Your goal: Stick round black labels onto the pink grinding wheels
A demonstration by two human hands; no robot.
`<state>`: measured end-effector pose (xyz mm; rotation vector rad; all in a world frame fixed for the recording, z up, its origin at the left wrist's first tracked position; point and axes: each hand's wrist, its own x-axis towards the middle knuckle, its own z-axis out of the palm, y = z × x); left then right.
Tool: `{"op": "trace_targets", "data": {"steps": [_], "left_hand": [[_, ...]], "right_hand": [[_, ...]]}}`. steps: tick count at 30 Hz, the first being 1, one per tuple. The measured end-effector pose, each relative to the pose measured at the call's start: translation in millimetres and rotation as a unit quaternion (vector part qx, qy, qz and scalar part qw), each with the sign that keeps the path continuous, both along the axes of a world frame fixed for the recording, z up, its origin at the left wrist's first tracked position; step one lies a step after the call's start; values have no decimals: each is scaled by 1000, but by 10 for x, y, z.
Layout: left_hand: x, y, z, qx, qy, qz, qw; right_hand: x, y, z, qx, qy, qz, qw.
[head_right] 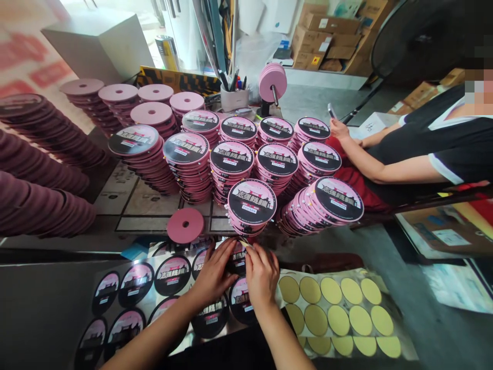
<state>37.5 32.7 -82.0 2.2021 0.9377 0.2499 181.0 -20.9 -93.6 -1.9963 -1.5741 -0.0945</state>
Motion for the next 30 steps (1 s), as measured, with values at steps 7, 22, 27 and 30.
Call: {"op": "trace_targets", "data": {"steps": [7, 22, 27, 30], "left_hand": [[-109, 105, 96, -143, -137, 6, 980], [-585, 282, 525, -255, -353, 561, 704], [-600, 35, 799, -372, -412, 479, 680], [-658, -103, 886, -425, -431, 418, 677]], "right_hand": [[121, -277, 450, 36, 54, 151, 986], [-575, 566, 903, -63, 731, 21, 679], [-537, 544, 915, -107, 760, 14, 641], [-528, 477, 911, -137, 756, 22, 640]]}}
